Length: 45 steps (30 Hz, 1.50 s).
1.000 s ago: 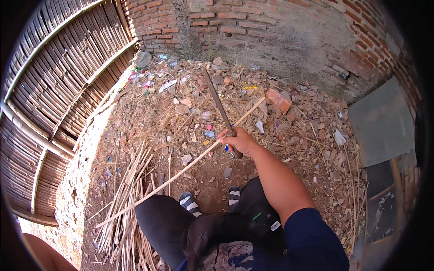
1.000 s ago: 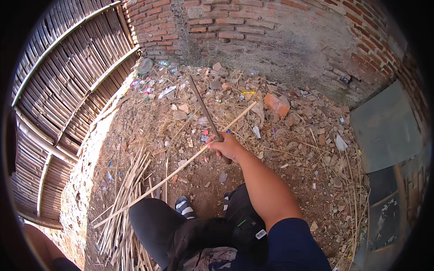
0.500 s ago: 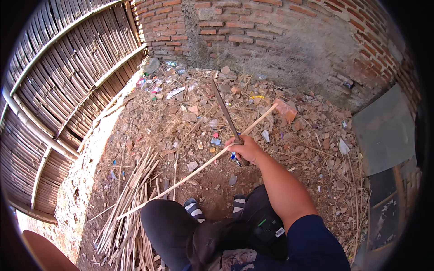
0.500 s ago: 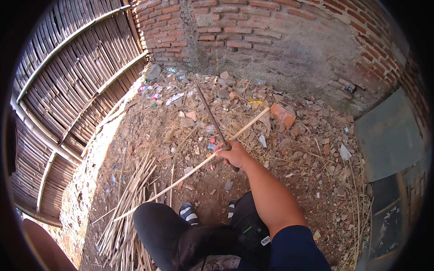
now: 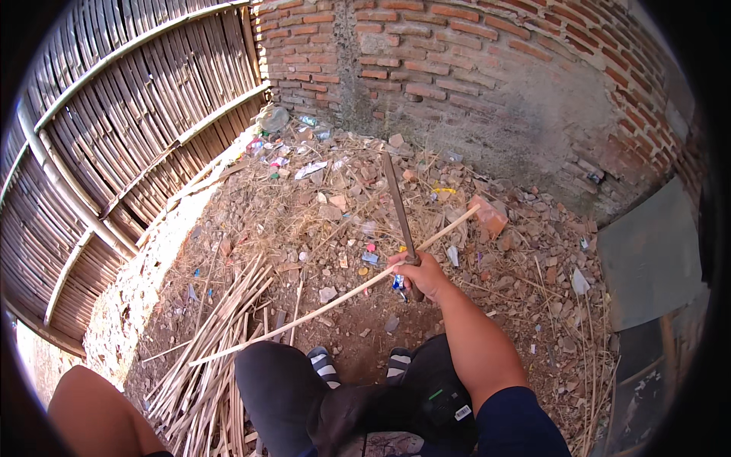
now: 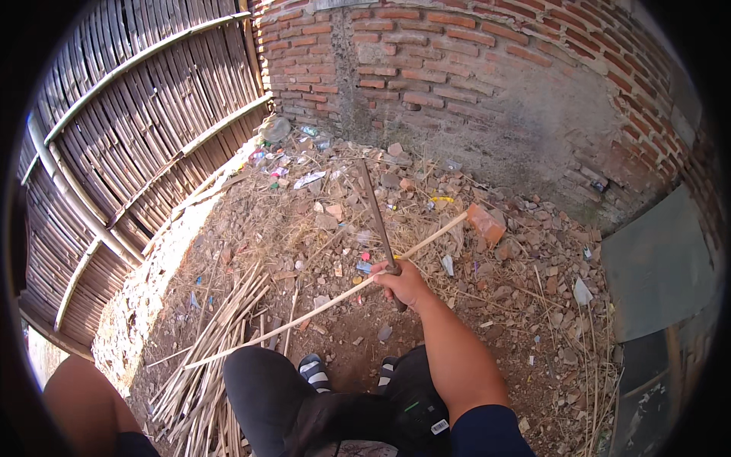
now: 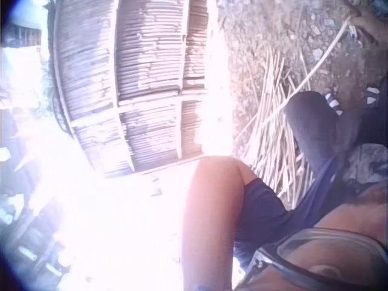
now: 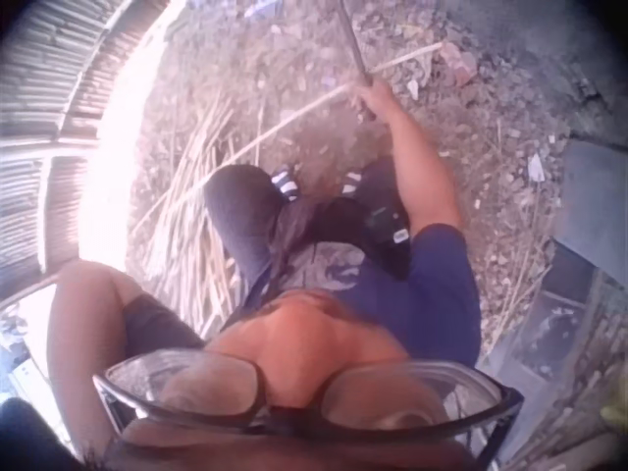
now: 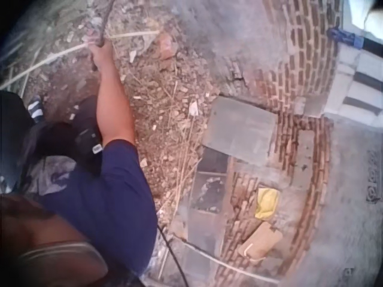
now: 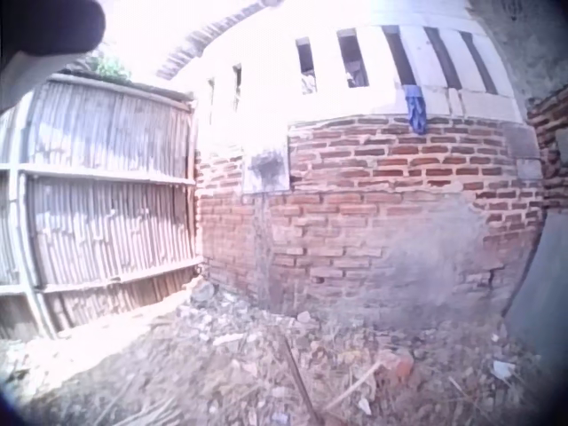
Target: The person strips bark or outer layers from long bamboo sticks using a large knife, working on each stick one at a time and rotating them to reach all sides.
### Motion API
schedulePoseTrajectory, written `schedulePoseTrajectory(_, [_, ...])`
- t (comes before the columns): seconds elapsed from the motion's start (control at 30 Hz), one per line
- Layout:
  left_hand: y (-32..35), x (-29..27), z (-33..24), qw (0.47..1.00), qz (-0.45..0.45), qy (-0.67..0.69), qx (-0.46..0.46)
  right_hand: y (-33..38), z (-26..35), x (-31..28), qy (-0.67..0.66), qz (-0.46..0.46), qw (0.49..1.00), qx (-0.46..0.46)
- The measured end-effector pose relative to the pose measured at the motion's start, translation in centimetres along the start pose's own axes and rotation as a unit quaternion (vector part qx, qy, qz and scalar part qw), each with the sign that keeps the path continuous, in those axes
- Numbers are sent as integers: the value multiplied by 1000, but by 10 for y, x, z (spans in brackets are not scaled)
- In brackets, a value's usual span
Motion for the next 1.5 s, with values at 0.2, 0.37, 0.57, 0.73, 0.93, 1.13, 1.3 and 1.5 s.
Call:
schedulePoseTrajectory(0.2, [-2, -8, -6, 1000, -19, -10, 11, -9, 5, -4, -46, -17, 999, -14])
schedulePoseTrajectory(0.37, [-20, -34, -30, 993, -86, 23, 82, -5, 5, -17, -76, -77, 994, -25])
schedulePoseTrajectory(0.57, [-12, 80, 79, 976, 146, -46, -158, 4, 19, -37, -50, -169, 982, -62])
schedulePoseTrajectory(0.73, [89, 142, 207, 834, 326, -132, -425, 0, 22, -46, -81, -235, 966, -74])
schedulePoseTrajectory(0.93, [90, 138, 226, 869, 242, -125, -414, 24, 56, -71, 224, -405, 871, -163])
schedulePoseTrajectory(1.13, [85, 136, 226, 909, 138, -85, -385, 18, 67, -8, 410, -205, 887, -66])
schedulePoseTrajectory(1.3, [83, 155, 212, 912, 181, -93, -357, 18, 64, 32, 500, -82, 856, -105])
schedulePoseTrajectory(1.5, [83, 148, 213, 918, 122, -61, -372, 12, 58, -5, 445, -131, 885, -51])
Point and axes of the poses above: each hand's wrist, its own y-axis away from the middle knuckle, its own x-axis out of the palm, z = x × y, the point moved 8 cm from there along -y, towards the middle knuckle, and after that the axes turned 11 degrees about y, right-handed, at the moved point
